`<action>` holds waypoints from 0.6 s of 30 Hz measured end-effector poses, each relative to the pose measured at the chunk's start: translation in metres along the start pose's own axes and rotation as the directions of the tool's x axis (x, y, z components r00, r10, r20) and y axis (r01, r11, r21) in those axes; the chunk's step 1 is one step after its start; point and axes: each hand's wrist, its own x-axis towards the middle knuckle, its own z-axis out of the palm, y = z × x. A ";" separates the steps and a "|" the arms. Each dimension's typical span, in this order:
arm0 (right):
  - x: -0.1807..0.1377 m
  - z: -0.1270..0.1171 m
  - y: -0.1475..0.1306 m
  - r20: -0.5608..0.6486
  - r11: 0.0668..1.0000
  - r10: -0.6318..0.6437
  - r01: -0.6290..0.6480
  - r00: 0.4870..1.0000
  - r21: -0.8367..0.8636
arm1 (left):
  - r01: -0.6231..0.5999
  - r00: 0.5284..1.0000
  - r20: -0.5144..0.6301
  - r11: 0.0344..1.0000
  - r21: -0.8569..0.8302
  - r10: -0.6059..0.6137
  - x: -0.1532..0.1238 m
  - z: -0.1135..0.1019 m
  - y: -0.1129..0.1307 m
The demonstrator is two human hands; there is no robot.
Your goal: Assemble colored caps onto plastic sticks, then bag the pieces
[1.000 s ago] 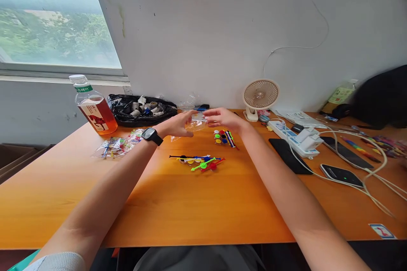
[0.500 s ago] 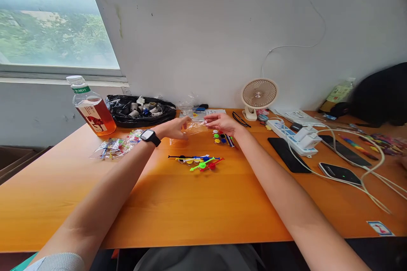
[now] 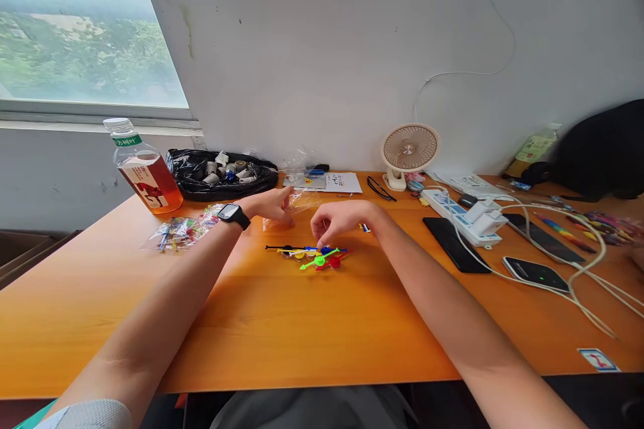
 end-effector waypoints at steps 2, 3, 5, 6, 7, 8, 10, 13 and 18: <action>0.002 0.004 -0.010 0.053 0.991 0.099 -0.094 0.994 -0.092 | -0.001 1.000 -0.002 1.000 -0.008 0.001 0.001 0.001 0.000; 0.002 0.005 -0.014 0.053 0.983 0.142 -0.134 0.989 -0.129 | -0.001 1.000 -0.003 1.000 -0.012 0.001 0.002 0.001 0.000; 0.000 0.005 -0.016 0.022 0.965 0.193 -0.186 0.981 -0.183 | -0.002 1.000 -0.004 1.000 -0.014 0.002 0.002 0.001 0.000; -0.002 0.004 -0.015 0.003 0.957 0.210 -0.205 0.978 -0.204 | -0.004 1.000 -0.002 1.000 -0.014 0.004 0.002 0.001 0.000; -0.004 0.003 -0.014 -0.015 0.949 0.227 -0.225 0.974 -0.223 | -0.005 1.000 0.000 1.000 -0.016 0.005 0.002 0.000 0.000; -0.005 0.002 -0.012 -0.026 0.939 0.249 -0.248 0.968 -0.240 | -0.007 1.000 0.005 1.000 -0.018 0.007 0.001 0.000 0.000; -0.006 0.001 -0.007 -0.026 0.922 0.295 -0.292 0.955 -0.255 | -0.009 1.000 0.013 1.000 -0.025 0.009 0.000 0.000 0.001; -0.005 0.001 -0.003 0.029 0.930 0.300 -0.286 0.954 -0.231 | -0.012 1.000 0.014 0.999 -0.030 0.012 0.000 0.000 0.002; -0.001 0.002 0.001 0.077 0.952 0.257 -0.238 0.963 -0.191 | -0.012 1.000 0.022 1.000 -0.028 0.012 0.001 0.000 0.001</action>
